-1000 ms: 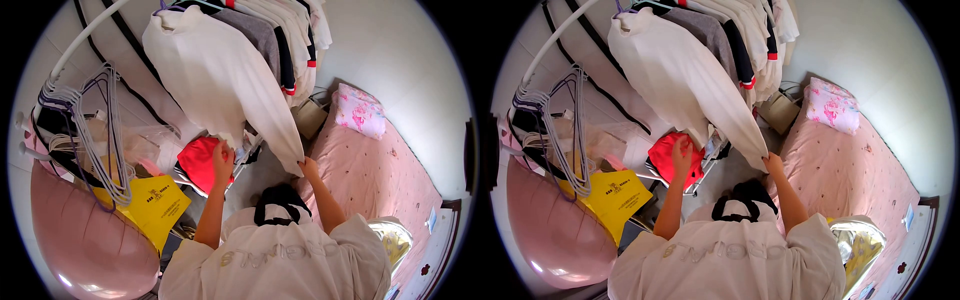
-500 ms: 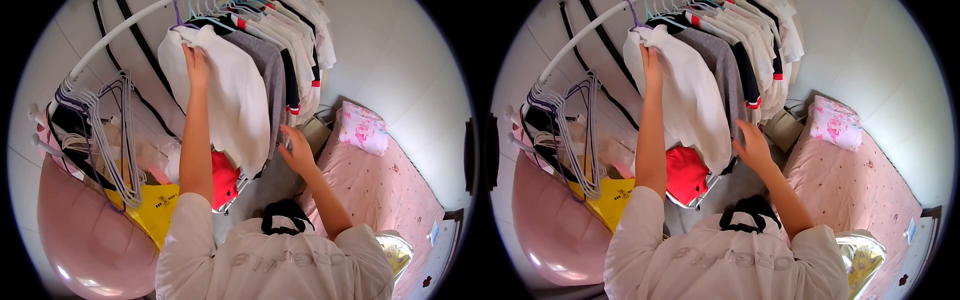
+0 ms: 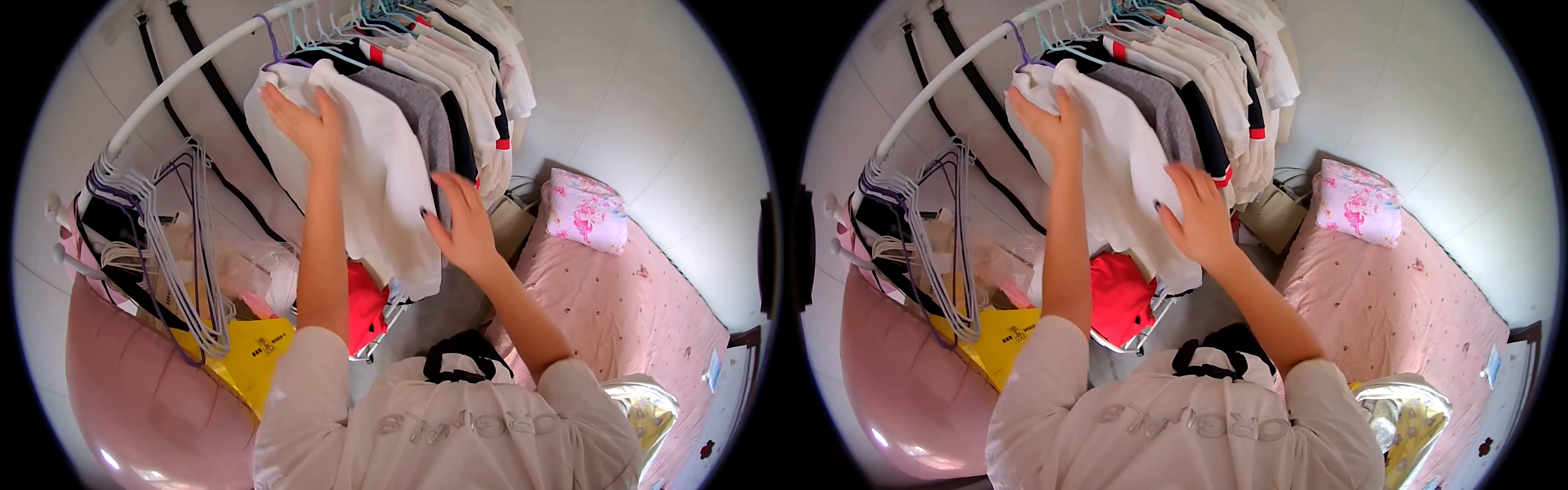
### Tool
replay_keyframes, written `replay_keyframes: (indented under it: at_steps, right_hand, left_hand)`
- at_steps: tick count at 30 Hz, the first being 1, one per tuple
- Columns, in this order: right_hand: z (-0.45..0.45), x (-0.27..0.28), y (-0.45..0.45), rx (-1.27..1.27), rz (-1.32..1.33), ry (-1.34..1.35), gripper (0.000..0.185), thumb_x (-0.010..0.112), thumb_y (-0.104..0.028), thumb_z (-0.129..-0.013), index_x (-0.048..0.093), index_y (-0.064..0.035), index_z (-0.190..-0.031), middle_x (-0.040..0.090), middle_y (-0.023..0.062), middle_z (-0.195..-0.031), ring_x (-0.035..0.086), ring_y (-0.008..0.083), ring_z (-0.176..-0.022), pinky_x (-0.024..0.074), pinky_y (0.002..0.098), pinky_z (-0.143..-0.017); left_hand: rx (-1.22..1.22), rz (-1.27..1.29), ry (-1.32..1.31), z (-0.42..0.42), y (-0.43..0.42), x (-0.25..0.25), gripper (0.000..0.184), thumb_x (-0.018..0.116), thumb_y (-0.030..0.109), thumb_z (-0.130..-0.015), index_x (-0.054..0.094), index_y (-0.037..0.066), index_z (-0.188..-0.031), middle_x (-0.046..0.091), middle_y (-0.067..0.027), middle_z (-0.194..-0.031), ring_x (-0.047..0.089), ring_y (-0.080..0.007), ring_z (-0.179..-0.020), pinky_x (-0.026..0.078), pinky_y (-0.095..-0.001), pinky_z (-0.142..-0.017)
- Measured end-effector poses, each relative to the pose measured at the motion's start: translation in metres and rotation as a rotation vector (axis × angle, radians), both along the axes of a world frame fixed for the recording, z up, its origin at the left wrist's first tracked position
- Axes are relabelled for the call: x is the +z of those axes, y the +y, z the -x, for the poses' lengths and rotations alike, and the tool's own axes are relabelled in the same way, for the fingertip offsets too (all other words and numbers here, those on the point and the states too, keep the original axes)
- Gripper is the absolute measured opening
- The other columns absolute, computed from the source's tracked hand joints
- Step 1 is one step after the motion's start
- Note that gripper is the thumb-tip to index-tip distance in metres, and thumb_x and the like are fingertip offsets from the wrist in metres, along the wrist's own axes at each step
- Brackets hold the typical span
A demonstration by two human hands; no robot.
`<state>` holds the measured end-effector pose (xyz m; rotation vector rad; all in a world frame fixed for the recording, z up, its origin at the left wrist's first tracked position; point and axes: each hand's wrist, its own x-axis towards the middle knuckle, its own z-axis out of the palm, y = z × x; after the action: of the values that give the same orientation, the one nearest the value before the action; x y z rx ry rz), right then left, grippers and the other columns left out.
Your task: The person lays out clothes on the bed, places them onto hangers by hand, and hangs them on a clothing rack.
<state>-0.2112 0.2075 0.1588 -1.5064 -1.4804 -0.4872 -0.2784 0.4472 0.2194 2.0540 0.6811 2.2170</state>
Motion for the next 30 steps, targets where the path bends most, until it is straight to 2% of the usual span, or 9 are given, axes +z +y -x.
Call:
replay_keyframes:
  at_steps: [4,7,10,11,14,17,19,28,30]
  right_hand:
    - [-0.006,0.058,0.059,-0.071,-0.185,-0.186,0.050,0.059,-0.014,-0.069,0.042,0.0022,-0.113,0.049,0.0165,-0.107,0.048,0.0331,-0.095,0.0406,0.0387,-0.081]
    - [-0.001,0.078,0.084,-0.239,-0.047,-0.148,0.048,0.058,-0.019,-0.070,0.044,0.0001,-0.112,0.054,0.0175,-0.101,0.053,0.0314,-0.091,0.0444,0.0382,-0.074]
    - [-0.008,0.072,0.093,-0.261,0.068,-0.063,0.046,0.057,-0.022,-0.072,0.045,-0.0006,-0.110,0.058,0.0168,-0.089,0.058,0.0321,-0.078,0.0465,0.0397,-0.063]
    - [-0.012,0.064,0.098,-0.273,0.166,0.015,0.037,0.057,-0.023,-0.073,0.048,-0.0025,-0.103,0.060,0.0167,-0.078,0.058,0.0337,-0.071,0.0461,0.0412,-0.059]
    - [-0.012,0.039,0.090,-0.247,0.275,0.123,0.030,0.057,-0.025,-0.074,0.050,-0.0023,-0.093,0.058,0.0188,-0.071,0.057,0.0352,-0.067,0.0446,0.0423,-0.057]
    - [-0.007,0.013,0.071,-0.198,0.129,0.193,0.026,0.059,-0.024,-0.074,0.050,-0.0011,-0.081,0.054,0.0192,-0.062,0.055,0.0358,-0.060,0.0420,0.0410,-0.052]
    - [-0.007,-0.010,0.057,-0.185,0.196,0.289,0.026,0.060,-0.025,-0.073,0.049,-0.0019,-0.079,0.055,0.0187,-0.061,0.055,0.0364,-0.059,0.0416,0.0424,-0.052]
    - [-0.003,-0.131,0.009,-0.155,0.336,0.549,0.028,0.063,-0.027,-0.072,0.049,-0.0029,-0.076,0.054,0.0177,-0.060,0.055,0.0359,-0.058,0.0403,0.0408,-0.050]
    - [-0.003,-0.155,-0.004,-0.224,0.380,0.561,0.027,0.063,-0.026,-0.072,0.050,-0.0032,-0.077,0.054,0.0172,-0.061,0.055,0.0357,-0.058,0.0404,0.0409,-0.050]
  left_hand:
    - [-0.071,0.116,0.059,-0.020,-0.008,-0.035,0.067,0.050,0.024,-0.082,0.018,-0.009,-0.130,0.019,-0.0306,-0.134,0.017,-0.0432,-0.125,0.013,-0.0458,-0.103]
    - [-0.193,-0.006,0.238,-0.021,-0.039,-0.060,0.067,0.050,0.025,-0.083,0.016,-0.009,-0.130,0.018,-0.0315,-0.133,0.017,-0.0437,-0.125,0.014,-0.0462,-0.103]
    - [-0.390,0.039,0.397,-0.017,-0.068,-0.099,0.066,0.052,0.022,-0.082,0.018,-0.009,-0.129,0.018,-0.0316,-0.133,0.018,-0.0445,-0.124,0.015,-0.0461,-0.102]
    - [-0.482,0.102,0.379,-0.015,-0.081,-0.110,0.066,0.053,0.022,-0.081,0.020,-0.009,-0.129,0.018,-0.0317,-0.133,0.019,-0.0445,-0.124,0.016,-0.0454,-0.102]
    - [-0.617,0.345,0.259,-0.012,-0.114,-0.158,0.062,0.056,0.017,-0.077,0.027,-0.008,-0.126,0.033,-0.0292,-0.125,0.034,-0.0413,-0.116,0.028,-0.0417,-0.096]
    - [-0.611,0.522,0.345,0.004,-0.132,-0.184,0.055,0.057,0.012,-0.075,0.034,-0.006,-0.121,0.044,-0.0254,-0.114,0.044,-0.0386,-0.105,0.036,-0.0399,-0.088]
    - [-0.624,0.637,0.432,0.016,-0.136,-0.192,0.050,0.057,0.009,-0.073,0.038,-0.005,-0.117,0.049,-0.0225,-0.107,0.048,-0.0373,-0.097,0.039,-0.0393,-0.083]
    - [-0.694,0.722,0.368,0.039,-0.170,-0.239,0.054,0.061,0.006,-0.071,0.038,-0.003,-0.119,0.048,-0.0201,-0.110,0.052,-0.0318,-0.094,0.041,-0.0353,-0.083]
    - [-0.697,0.778,0.419,0.047,-0.177,-0.256,0.059,0.063,0.009,-0.071,0.035,0.001,-0.123,0.046,-0.0153,-0.115,0.051,-0.0256,-0.096,0.042,-0.0354,-0.080]
